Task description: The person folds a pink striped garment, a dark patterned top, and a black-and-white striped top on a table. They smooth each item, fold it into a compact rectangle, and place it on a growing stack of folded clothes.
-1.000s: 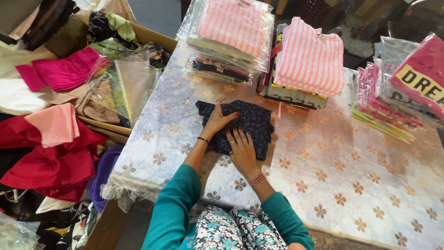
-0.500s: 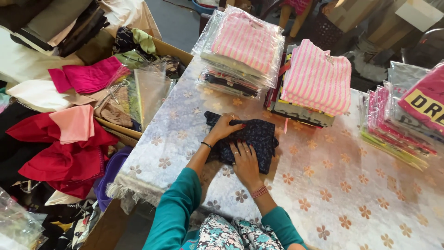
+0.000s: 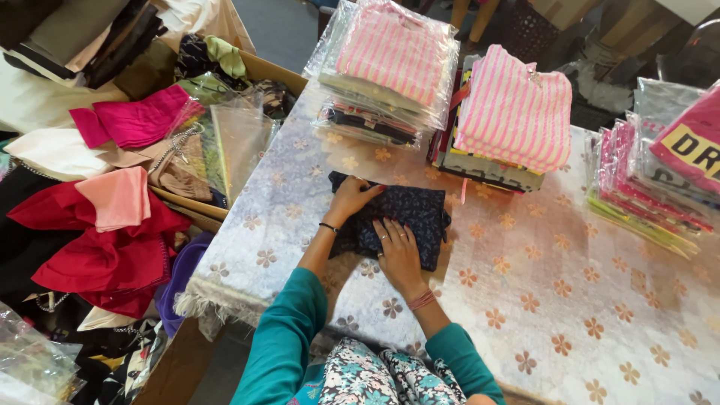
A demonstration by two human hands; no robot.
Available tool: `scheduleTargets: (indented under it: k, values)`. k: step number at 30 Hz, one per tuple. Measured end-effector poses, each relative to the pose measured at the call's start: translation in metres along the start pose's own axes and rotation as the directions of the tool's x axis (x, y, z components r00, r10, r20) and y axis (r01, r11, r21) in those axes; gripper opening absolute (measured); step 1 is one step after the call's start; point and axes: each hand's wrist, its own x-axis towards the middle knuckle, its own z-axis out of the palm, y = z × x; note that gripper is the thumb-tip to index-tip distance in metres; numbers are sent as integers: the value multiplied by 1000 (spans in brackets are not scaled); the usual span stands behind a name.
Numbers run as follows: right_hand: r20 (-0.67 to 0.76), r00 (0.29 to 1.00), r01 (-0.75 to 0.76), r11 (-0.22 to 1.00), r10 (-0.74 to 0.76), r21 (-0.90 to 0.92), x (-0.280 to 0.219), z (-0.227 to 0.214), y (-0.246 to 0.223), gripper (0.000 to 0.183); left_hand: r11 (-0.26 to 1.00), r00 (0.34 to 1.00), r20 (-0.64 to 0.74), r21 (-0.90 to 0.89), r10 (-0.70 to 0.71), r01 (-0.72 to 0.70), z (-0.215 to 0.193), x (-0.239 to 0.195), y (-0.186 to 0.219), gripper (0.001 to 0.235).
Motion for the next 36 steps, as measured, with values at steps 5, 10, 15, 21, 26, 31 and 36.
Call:
scheduleTargets:
  k: [5, 10, 15, 21, 26, 31, 36]
  values:
    - [-30, 1000, -6, 999, 7, 44, 0, 2, 1, 73, 972, 966, 102, 11, -236, 236, -15, -6, 9, 70]
    - [-111, 994, -4, 996, 14, 88, 8, -2, -7, 75, 910, 987, 29, -384, -160, 159, 12, 7, -30, 56]
    - [-89, 994, 66, 998, -64, 22, 19, 11, -20, 73, 843, 978, -105, -529, -178, 96, 6, 14, -59, 47]
    - [52, 994, 97, 995, -98, 32, 20, 9, -27, 67, 915, 966, -154, -378, -209, 138, -3, 10, -62, 47]
    - [71, 990, 110, 988, -118, 107, 17, 10, -30, 64, 997, 926, -372, -75, -56, 30, -23, -13, 6, 43]
    - [183, 980, 46, 984, -78, 174, 14, 12, -20, 61, 944, 945, 70, 54, 321, -324, -6, -33, 69, 27]
    - [332, 936, -11, 931, -119, 365, 9, 0, 14, 52, 937, 909, 304, 109, 286, -332, 48, -35, 38, 52]
